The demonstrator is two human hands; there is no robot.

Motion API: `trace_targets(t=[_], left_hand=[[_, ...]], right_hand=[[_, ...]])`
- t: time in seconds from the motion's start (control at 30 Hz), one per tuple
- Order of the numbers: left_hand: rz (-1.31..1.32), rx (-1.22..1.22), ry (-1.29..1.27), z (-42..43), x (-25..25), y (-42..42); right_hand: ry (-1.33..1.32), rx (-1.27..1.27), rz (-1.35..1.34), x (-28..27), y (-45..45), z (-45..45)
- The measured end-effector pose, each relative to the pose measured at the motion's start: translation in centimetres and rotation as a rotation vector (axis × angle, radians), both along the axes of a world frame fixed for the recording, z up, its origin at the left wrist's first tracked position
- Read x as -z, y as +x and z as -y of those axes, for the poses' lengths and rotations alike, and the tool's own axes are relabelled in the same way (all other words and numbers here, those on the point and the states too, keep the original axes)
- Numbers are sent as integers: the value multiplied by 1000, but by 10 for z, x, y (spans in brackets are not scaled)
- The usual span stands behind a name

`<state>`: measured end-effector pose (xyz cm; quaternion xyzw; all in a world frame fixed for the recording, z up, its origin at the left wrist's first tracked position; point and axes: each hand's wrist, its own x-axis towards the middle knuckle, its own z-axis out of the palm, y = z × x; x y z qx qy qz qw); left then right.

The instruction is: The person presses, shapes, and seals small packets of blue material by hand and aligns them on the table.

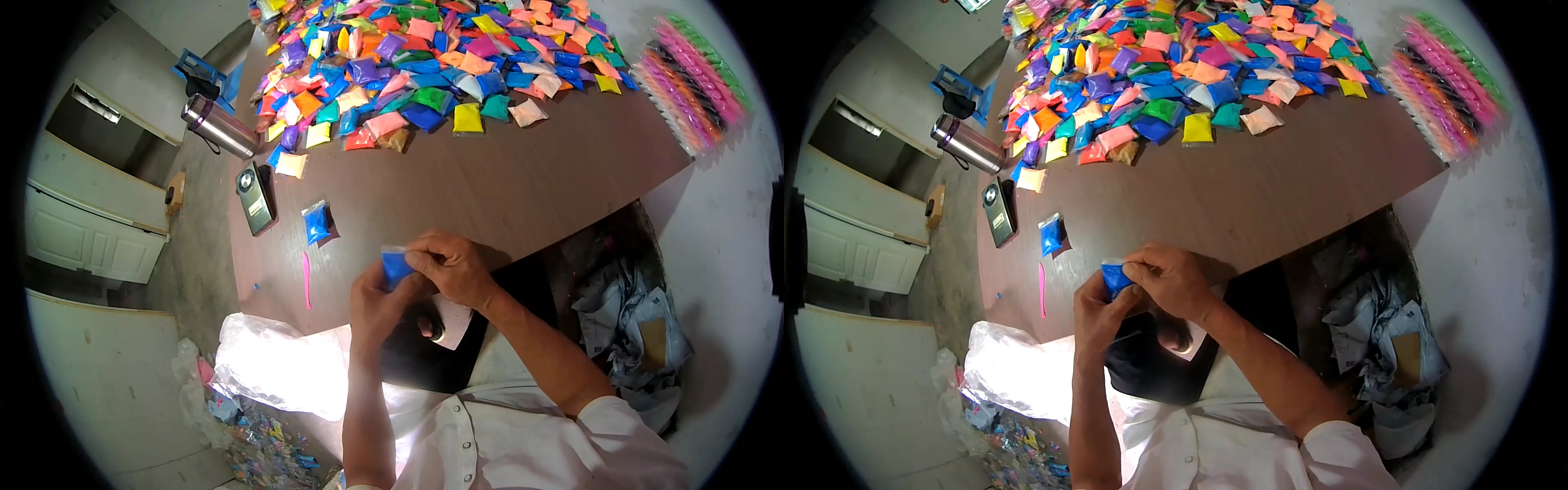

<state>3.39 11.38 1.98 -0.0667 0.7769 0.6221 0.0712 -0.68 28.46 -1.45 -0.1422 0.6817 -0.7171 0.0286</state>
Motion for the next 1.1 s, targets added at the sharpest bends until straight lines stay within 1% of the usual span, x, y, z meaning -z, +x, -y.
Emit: trace_targets(t=[0.1, 0.13, 0.2, 0.33, 0.4, 0.5, 0.6, 0.73, 0.8, 0.83, 0.9, 0.93, 1.0, 1.1], left_hand=[[-50, 35, 70, 8, 7, -1], [-51, 35, 68, 9, 6, -2], [-17, 48, 153, 10, 5, -2], [-23, 45, 78, 14, 9, 0], [-62, -38, 332, 10, 7, 2], [-76, 2, 368, 15, 17, 2], [-103, 30, 347, 21, 24, 2], [-74, 16, 324, 19, 19, 1], [-87, -112, 340, 13, 12, 1], [-86, -111, 341, 15, 16, 1], [-144, -82, 294, 22, 27, 2], [-144, -82, 295, 23, 29, 3], [-183, -89, 364, 22, 29, 3], [-196, -96, 346, 21, 29, 2]], right_hand=[[33, 29, -49, 0, 2, 2], [31, 29, -50, -1, 2, 2], [78, 54, -94, 0, 2, 2], [57, 68, -119, 2, 1, 2], [77, 27, -81, -3, 2, -2], [82, -15, -35, -2, 2, -4], [85, -4, -69, -1, 2, -1], [56, 10, -55, 1, 3, 1], [74, 7, -95, 0, 2, 0], [74, 9, -95, 0, 2, -1], [150, -22, -179, -1, 1, -1], [151, -22, -179, -3, 2, 0], [104, -53, -63, -9, 4, 0], [63, -64, -69, -3, 3, 1]])
